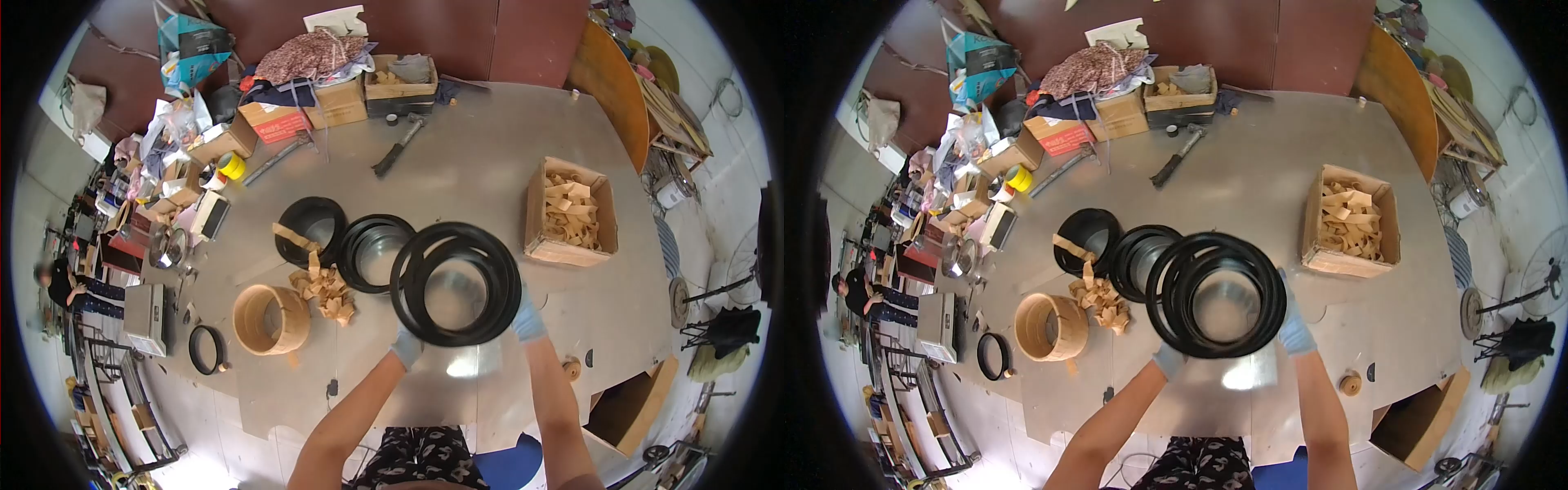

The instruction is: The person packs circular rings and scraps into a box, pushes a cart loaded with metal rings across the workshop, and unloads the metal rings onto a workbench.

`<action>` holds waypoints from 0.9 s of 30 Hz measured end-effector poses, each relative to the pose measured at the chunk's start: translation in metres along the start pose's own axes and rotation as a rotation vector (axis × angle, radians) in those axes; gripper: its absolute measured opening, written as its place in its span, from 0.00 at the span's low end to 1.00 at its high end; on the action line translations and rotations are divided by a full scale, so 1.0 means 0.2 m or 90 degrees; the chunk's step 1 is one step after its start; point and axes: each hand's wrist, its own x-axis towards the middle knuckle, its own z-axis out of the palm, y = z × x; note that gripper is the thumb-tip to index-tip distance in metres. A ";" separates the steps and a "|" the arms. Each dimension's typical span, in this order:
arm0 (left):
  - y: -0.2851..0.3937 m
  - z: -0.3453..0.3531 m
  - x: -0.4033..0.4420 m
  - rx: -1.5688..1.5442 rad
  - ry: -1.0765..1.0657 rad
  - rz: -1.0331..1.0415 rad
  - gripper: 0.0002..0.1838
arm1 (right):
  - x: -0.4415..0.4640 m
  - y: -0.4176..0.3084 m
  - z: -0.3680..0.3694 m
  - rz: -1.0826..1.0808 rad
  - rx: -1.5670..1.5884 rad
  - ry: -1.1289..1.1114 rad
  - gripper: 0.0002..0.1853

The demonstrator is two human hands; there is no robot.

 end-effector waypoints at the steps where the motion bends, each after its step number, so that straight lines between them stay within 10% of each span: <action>1: 0.00 -0.07 -0.08 0.000 -0.002 -0.013 0.27 | -0.10 0.04 0.05 0.025 0.041 -0.044 0.26; 15: -0.05 -1.08 -1.07 0.082 -0.002 -0.319 0.28 | -0.92 1.05 0.02 0.130 0.179 0.115 0.28; 21: 0.35 -1.14 -0.91 0.251 -0.035 -0.241 0.28 | -0.66 0.65 0.13 -0.025 -0.421 0.152 0.32; 27: 0.98 -0.31 -0.33 0.222 0.030 -0.161 0.46 | 0.30 0.33 0.86 -0.138 -0.940 0.148 0.48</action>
